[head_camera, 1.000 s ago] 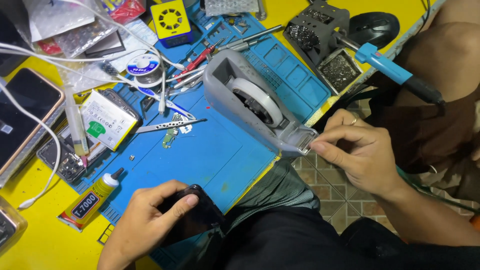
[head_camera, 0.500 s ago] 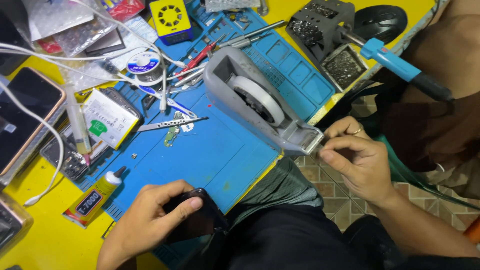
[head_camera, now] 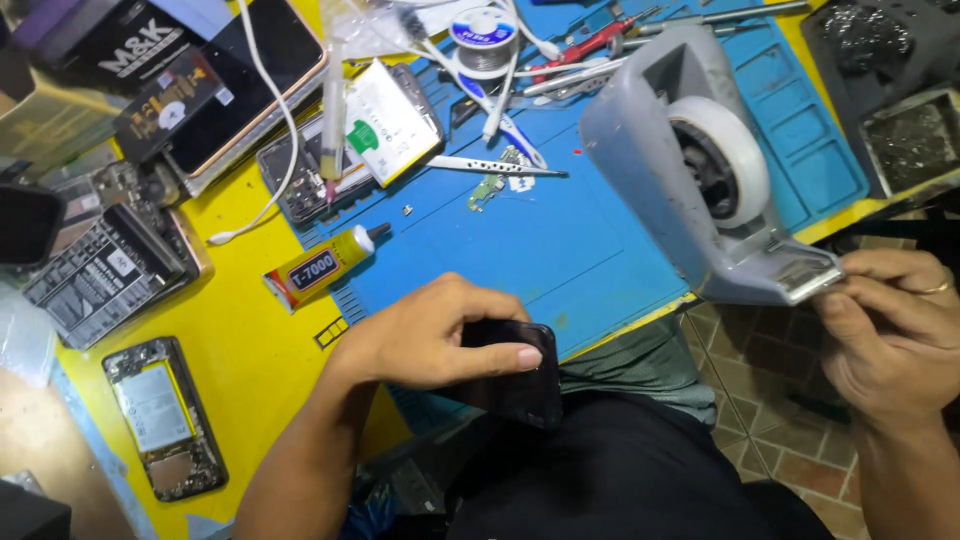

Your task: Installing the back cover of a mobile phone by applying adhesive tape to the frame and pressing the cover into place.

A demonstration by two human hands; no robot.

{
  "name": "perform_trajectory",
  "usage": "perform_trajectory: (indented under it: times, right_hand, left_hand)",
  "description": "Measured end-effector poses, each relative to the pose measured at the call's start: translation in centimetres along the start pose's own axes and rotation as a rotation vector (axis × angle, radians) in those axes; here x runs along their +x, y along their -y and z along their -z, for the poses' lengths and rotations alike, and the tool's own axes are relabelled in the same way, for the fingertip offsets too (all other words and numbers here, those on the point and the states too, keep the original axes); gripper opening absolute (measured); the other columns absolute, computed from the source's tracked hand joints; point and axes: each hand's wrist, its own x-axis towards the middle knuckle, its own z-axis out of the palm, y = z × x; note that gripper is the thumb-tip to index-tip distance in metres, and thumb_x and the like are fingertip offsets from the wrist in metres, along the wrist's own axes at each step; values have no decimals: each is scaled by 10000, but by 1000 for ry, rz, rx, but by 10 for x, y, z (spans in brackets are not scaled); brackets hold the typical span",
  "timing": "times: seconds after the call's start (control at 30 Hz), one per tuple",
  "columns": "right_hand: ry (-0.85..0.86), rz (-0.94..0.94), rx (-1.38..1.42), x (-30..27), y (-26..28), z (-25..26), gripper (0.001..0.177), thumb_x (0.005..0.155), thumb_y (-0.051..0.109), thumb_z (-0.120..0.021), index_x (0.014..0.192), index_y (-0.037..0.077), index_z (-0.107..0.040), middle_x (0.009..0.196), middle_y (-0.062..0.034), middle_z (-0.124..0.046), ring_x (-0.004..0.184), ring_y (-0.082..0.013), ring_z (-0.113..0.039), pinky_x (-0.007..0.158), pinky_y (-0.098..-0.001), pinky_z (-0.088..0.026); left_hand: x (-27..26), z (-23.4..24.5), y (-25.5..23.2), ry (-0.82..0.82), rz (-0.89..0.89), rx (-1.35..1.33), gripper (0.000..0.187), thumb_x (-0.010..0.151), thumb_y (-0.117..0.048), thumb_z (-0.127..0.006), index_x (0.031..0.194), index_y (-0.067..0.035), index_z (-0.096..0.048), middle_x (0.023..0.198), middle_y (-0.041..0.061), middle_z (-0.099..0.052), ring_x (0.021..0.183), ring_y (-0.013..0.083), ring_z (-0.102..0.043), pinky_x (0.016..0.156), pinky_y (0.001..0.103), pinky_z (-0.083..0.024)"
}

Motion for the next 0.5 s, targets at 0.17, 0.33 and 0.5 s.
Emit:
perform_trajectory:
  times: [0.17, 0.33, 0.5]
  right_hand:
    - [-10, 40, -13, -2, -8, 1, 125, 1099, -9, -720, 1092, -121, -666, 1200, -317, -638, 1131, -353, -622, 1071, -439, -534]
    - [-9, 6, -18, -2, -12, -3, 181, 1100, 30, -716, 1114, -148, -687, 1155, -307, -655, 1068, -340, -629, 988, -396, -515]
    - [-9, -282, -77, -31, -3, -15, 114, 1026, -174, -781, 1062, -138, -679, 1062, -201, -619, 1004, -258, -595, 923, -322, -458]
  left_hand:
    - [-2, 1, -4, 37, -94, 22, 356, 881, -471, -665, 921, -128, -752, 704, -32, -719, 617, 88, -619, 564, 260, -468]
    - [-1, -3, -3, 45, 24, 192, 475, 744, -622, -729, 767, -156, -644, 538, -22, -505, 525, 136, -474, 524, 317, -365]
    - [3, -3, 0, 59, -12, 255, 515, 878, -631, -574, 704, -147, -543, 579, 2, -522, 566, 187, -523, 581, 374, -373]
